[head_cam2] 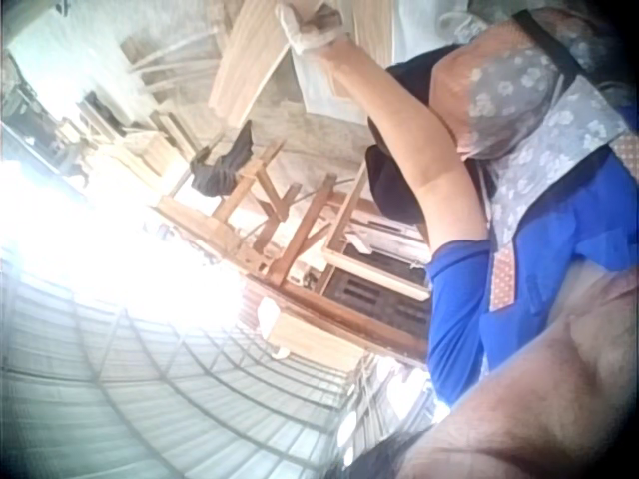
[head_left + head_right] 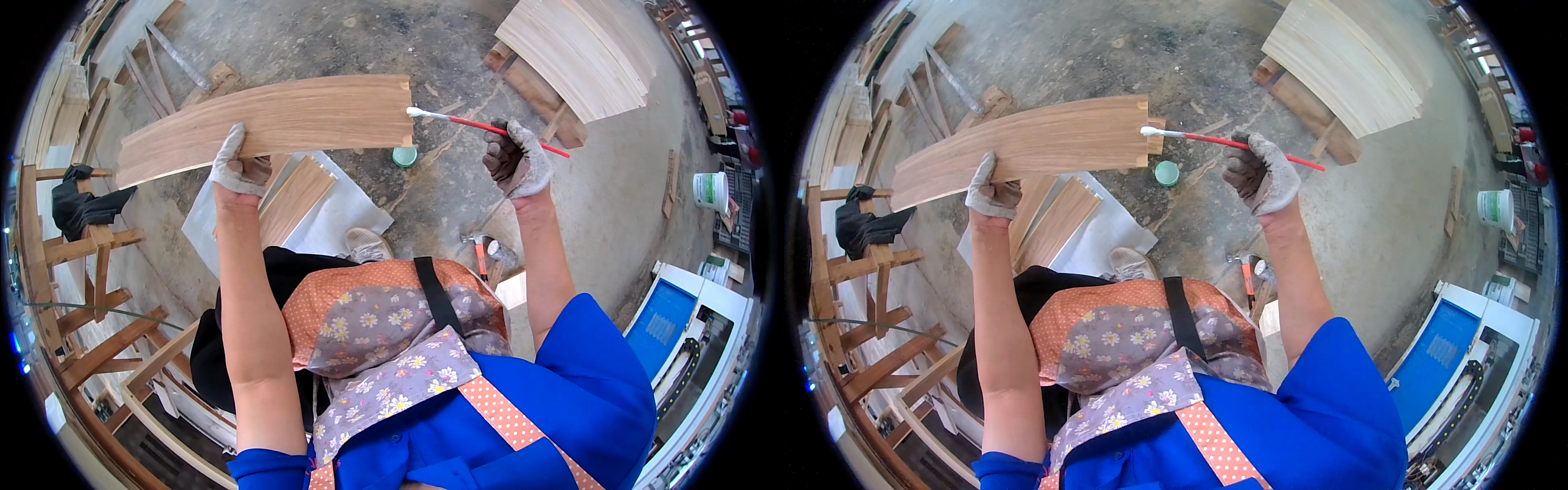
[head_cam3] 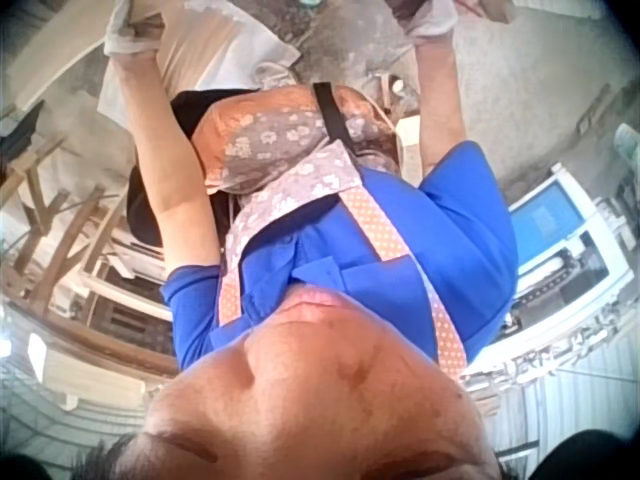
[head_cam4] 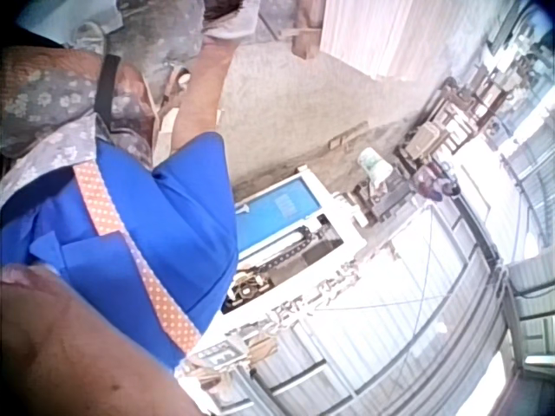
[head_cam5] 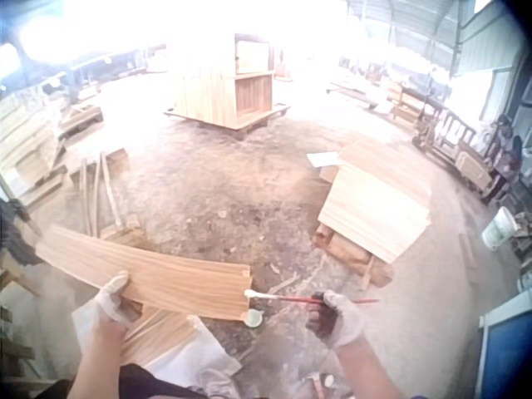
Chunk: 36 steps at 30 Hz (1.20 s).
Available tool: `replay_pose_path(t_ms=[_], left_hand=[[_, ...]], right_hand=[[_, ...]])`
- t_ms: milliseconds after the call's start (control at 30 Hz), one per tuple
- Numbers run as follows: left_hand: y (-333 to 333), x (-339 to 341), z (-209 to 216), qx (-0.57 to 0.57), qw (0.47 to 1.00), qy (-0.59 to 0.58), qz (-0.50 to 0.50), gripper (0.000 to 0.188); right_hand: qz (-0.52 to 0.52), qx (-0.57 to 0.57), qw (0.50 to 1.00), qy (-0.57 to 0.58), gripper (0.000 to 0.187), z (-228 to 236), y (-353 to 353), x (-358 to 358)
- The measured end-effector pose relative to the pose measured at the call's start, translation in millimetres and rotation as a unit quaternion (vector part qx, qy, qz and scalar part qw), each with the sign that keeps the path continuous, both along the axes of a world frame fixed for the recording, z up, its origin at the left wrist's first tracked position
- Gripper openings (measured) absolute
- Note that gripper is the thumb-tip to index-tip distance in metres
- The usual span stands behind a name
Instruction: The person applies adhesive to the joints of wooden boards using a brush and hammer-fits the boards together to assemble a wooden structure.
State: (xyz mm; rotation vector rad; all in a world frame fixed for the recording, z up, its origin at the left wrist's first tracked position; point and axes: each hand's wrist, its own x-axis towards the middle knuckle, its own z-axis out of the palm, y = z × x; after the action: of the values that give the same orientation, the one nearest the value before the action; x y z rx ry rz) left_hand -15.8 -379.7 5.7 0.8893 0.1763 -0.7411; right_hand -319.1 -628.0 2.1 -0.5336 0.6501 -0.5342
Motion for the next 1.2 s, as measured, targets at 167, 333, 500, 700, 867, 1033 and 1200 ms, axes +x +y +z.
replay_pose_path(t_ms=[167,333,500,700,867,1033,1200], left_hand=[[-2,-2,4,0.005,1.000,0.007,0.028,0.020],[3,-3,4,0.006,1.000,0.001,0.004,0.020],[5,-3,3,-0.001,1.000,0.004,0.012,0.020],[7,-5,6,-0.013,1.000,-0.004,0.014,0.021],[6,-9,10,-0.015,1.000,0.012,0.014,0.021],[10,-3,0,-0.016,1.000,0.005,0.008,0.020],[11,-3,0,-0.014,1.000,0.006,-0.015,0.019]], right_hand=[[0.000,-0.057,0.998,0.031,0.024,5,3,2],[0.010,-0.226,0.969,0.098,0.023,34,15,7],[0.000,-0.342,0.927,0.154,0.023,47,18,1],[-0.059,-0.066,0.996,-0.010,0.025,33,2,-10],[-0.073,-0.030,0.997,0.026,0.024,31,0,-3],[-0.054,-0.098,0.993,0.043,0.022,29,-1,2],[-0.032,-0.171,0.982,0.067,0.022,38,5,9]])
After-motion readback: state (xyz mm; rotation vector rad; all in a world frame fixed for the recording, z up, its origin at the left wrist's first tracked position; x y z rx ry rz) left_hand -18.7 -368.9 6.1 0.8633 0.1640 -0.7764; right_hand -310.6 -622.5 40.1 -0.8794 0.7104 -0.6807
